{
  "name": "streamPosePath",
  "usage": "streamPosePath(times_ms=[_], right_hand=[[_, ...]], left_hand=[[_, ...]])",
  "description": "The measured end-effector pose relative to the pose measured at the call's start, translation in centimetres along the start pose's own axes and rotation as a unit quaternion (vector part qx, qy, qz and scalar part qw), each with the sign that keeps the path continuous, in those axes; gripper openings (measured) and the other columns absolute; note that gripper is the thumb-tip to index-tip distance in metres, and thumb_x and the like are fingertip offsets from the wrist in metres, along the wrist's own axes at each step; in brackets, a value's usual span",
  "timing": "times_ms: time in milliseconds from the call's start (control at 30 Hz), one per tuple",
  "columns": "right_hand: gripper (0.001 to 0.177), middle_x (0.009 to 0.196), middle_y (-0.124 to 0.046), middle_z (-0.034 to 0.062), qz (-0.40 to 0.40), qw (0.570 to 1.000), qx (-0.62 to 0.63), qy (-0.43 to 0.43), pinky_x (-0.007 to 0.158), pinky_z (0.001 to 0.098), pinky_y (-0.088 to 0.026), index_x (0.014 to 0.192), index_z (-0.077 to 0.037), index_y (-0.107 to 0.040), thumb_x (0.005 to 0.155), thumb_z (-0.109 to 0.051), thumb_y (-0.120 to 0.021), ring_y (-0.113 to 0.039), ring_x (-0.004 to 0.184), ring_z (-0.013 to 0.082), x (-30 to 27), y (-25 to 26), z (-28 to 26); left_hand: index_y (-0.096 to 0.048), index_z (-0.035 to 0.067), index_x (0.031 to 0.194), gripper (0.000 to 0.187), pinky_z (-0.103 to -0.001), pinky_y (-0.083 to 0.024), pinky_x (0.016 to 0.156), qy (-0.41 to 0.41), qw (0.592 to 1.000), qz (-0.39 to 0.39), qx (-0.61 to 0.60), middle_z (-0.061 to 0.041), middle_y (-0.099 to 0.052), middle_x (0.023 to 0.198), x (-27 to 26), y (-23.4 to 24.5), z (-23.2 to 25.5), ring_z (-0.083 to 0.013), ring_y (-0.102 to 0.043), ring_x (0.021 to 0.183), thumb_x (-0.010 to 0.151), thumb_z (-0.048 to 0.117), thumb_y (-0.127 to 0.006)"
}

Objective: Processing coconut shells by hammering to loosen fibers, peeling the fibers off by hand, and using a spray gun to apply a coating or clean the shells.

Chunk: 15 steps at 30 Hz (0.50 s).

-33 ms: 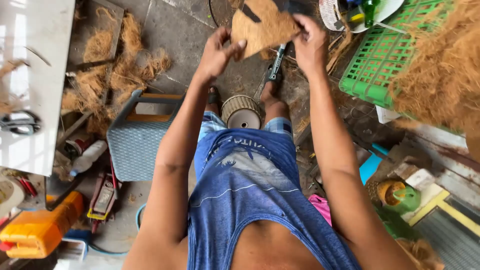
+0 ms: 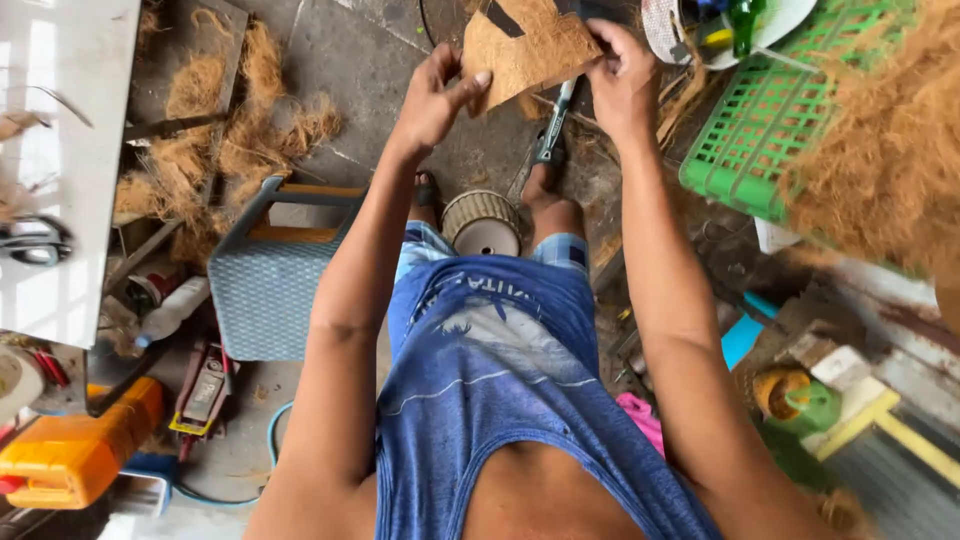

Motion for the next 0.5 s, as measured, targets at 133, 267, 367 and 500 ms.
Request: streamPosePath(times_ms=[133,267,367,500], right_hand=[[0.036,0.122,-0.069,0.0157,0.000,0.993,0.079,0.091,0.083,0.0317,-0.061,0.125,-0.001,-0.064,0.090,0.010,-0.059,-0.070,0.107,0.0269,4.9,0.6,4.2],[0.028,0.118,-0.071,0.0132,-0.026,0.985,0.099,0.137,0.081,0.0343,-0.057,0.125,-0.004,-0.065,0.099,0.002,-0.055,-0.071,0.102,0.0253,9.3,-0.8,8.5],[0.033,0.120,-0.069,0.0169,-0.037,0.983,0.113,0.137,0.088,0.0350,-0.055,0.124,-0.001,-0.064,0.095,0.010,-0.053,-0.067,0.108,0.0287,12.5,-4.2,13.8],[0.014,0.075,-0.061,0.0078,0.009,0.988,0.087,0.130,0.055,0.0343,-0.034,0.086,-0.003,-0.059,0.092,0.009,-0.055,-0.050,0.065,0.0150,14.5,-8.8,20.6]], left_hand=[[-0.044,0.016,0.087,0.025,-0.029,-0.041,0.069,-0.096,0.995,0.010,-0.002,0.001,-0.053,0.076,5.1,-2.7,-3.4,-0.0105,-0.051,0.070,0.099,0.029,-0.062],[-0.046,0.018,0.089,0.024,-0.028,-0.034,0.076,-0.125,0.989,0.060,-0.043,0.006,-0.044,0.088,10.8,-3.7,-8.6,-0.0083,-0.041,0.083,0.097,0.035,-0.060],[-0.048,0.017,0.086,0.025,-0.027,-0.035,0.072,-0.124,0.987,0.091,-0.052,0.006,-0.045,0.082,14.7,-3.5,-13.1,-0.0083,-0.043,0.079,0.097,0.036,-0.061],[-0.049,0.017,0.088,0.023,-0.027,-0.035,0.072,-0.156,0.983,0.085,-0.044,0.006,-0.046,0.084,19.6,-3.2,-18.7,-0.0073,-0.043,0.079,0.096,0.035,-0.061]])
Point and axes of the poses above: each hand's wrist, its own x-axis towards the middle knuckle, its own y-axis out of the back of the hand, z = x × y, the point moved 1 cm from there along x, towards the middle knuckle
